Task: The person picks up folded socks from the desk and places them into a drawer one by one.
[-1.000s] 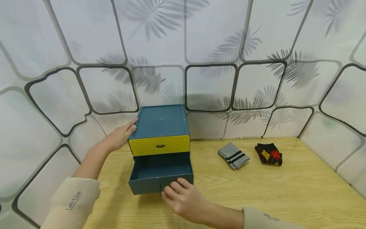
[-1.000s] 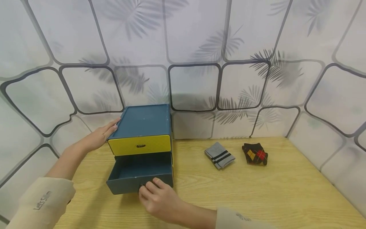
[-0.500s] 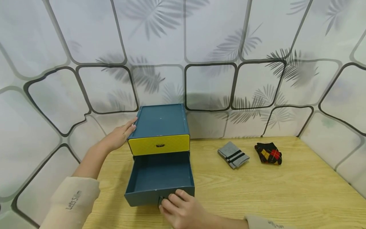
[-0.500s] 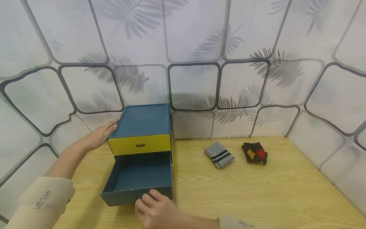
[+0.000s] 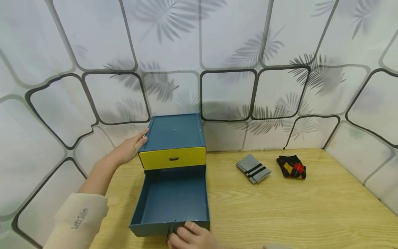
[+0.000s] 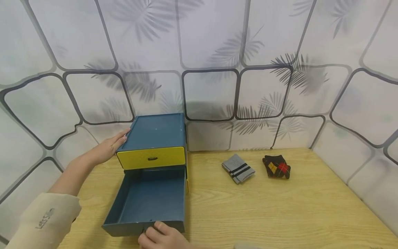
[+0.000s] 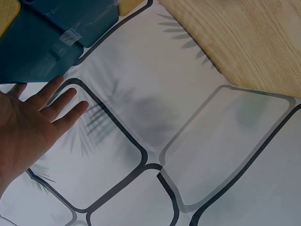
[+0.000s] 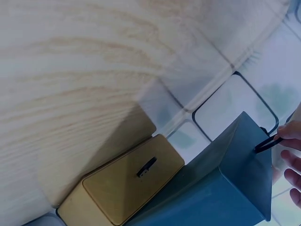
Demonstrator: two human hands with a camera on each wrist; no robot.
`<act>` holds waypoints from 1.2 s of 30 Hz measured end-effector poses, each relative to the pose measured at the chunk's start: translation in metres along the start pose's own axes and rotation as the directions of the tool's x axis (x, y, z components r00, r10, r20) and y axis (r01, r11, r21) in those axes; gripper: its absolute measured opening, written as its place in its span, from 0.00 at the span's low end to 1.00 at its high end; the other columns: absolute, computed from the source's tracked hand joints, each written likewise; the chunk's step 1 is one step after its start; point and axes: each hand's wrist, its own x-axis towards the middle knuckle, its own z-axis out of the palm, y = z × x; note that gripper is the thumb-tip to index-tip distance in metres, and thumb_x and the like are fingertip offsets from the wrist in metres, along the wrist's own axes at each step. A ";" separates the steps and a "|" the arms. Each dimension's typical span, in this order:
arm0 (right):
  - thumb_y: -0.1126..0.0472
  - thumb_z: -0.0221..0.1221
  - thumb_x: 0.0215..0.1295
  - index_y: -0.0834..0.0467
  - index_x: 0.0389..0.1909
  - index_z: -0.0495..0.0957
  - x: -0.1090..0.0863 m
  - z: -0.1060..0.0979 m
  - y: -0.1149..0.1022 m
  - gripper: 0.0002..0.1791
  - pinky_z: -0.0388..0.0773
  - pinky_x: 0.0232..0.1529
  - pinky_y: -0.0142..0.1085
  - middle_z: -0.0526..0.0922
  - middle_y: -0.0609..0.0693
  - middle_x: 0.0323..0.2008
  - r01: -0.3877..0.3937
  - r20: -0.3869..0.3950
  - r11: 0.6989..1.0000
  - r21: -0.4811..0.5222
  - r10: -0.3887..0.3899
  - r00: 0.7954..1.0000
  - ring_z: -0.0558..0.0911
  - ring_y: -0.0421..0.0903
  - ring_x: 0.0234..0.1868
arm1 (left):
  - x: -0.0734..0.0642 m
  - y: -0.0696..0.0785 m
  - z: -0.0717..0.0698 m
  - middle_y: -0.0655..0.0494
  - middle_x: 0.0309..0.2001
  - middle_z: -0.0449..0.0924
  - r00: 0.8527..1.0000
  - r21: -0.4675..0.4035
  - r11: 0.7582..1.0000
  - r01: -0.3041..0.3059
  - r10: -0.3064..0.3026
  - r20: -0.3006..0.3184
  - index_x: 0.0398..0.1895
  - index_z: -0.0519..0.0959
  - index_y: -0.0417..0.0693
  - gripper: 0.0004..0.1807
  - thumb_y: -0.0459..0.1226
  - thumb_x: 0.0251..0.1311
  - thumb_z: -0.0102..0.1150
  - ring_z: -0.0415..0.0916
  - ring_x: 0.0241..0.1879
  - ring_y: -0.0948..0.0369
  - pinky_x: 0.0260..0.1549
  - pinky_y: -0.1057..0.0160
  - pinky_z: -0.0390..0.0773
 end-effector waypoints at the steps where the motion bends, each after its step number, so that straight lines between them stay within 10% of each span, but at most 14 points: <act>1: 0.65 0.44 0.59 0.46 0.20 0.72 -0.002 0.001 -0.003 0.14 0.60 0.26 0.27 0.69 0.41 0.22 0.009 0.009 1.000 0.006 -0.009 1.000 0.61 0.34 0.20 | 0.000 0.000 0.000 0.46 0.61 0.41 1.000 0.001 1.000 -0.001 0.001 0.000 0.63 0.37 0.55 0.31 0.56 0.58 0.20 0.39 0.58 0.46 0.49 0.43 0.43; 20: 0.70 0.43 0.54 0.48 0.25 0.73 -0.022 0.011 -0.012 0.15 0.67 0.32 0.28 0.73 0.42 0.27 0.183 0.025 0.983 -0.011 -0.183 0.983 0.68 0.34 0.26 | -0.001 0.000 0.000 0.45 0.61 0.42 1.000 -0.002 1.000 0.008 -0.008 0.007 0.63 0.37 0.56 0.31 0.56 0.58 0.20 0.38 0.57 0.45 0.48 0.42 0.43; 36: 0.64 0.45 0.57 0.45 0.22 0.74 -0.006 -0.013 0.002 0.13 0.63 0.30 0.27 0.71 0.40 0.24 -0.031 -0.001 0.993 0.115 0.031 1.000 0.65 0.34 0.23 | -0.001 -0.001 0.001 0.46 0.61 0.41 1.000 -0.012 1.000 0.011 -0.011 0.005 0.63 0.36 0.56 0.31 0.56 0.57 0.20 0.37 0.58 0.46 0.48 0.42 0.42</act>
